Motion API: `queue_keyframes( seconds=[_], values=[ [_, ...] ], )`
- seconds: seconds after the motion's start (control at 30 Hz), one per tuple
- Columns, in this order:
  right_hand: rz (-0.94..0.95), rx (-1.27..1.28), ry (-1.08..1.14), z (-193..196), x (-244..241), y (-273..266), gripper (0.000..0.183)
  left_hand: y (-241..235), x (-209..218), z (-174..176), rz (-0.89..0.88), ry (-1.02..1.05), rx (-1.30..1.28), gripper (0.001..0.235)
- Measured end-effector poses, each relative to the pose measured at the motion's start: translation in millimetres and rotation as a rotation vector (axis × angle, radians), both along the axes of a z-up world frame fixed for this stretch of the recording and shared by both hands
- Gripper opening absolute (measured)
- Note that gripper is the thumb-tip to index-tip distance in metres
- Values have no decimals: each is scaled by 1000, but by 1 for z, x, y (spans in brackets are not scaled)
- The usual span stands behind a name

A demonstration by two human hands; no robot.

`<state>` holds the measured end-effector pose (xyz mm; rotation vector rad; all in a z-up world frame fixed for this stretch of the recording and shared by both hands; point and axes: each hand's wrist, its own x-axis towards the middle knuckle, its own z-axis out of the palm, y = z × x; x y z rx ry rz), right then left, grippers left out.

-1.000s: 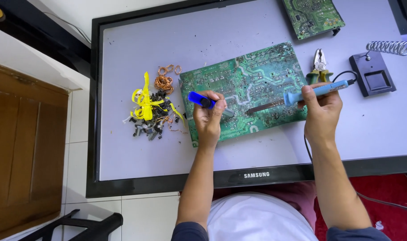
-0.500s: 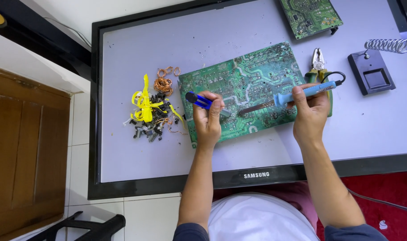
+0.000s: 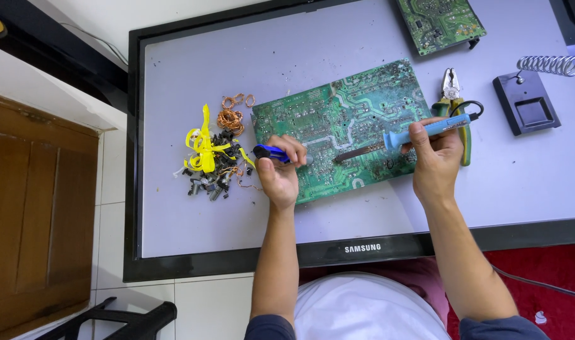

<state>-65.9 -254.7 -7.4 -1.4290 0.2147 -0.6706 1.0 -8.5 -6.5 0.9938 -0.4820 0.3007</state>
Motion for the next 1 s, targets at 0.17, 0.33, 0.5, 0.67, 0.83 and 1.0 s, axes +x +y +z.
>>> queue_keyframes(
  seconds=[0.17, 0.33, 0.5, 0.67, 0.83, 1.0],
  values=[
    [7, -17, -10, 5, 3, 5, 21, 2, 5, 9, -31, -37, 8, 56],
    [24, -131, 6, 34, 4, 17, 22, -2, 5, 12, -88, -51, 1, 53],
    [114, -314, -1, 53, 15, 23, 23, -7, 8, 1, -85, -18, -18, 65],
    [240, -411, -27, 76, 35, 29, 22, 2, 7, 8, -126, 5, -23, 64],
    [357, -591, -120, 97, 49, 41, 18, 4, 6, 0, -164, -11, -36, 59],
    [527, -713, -244, 117, 47, 54, 15, 8, 9, -1, -171, -21, 18, 54]
  ],
)
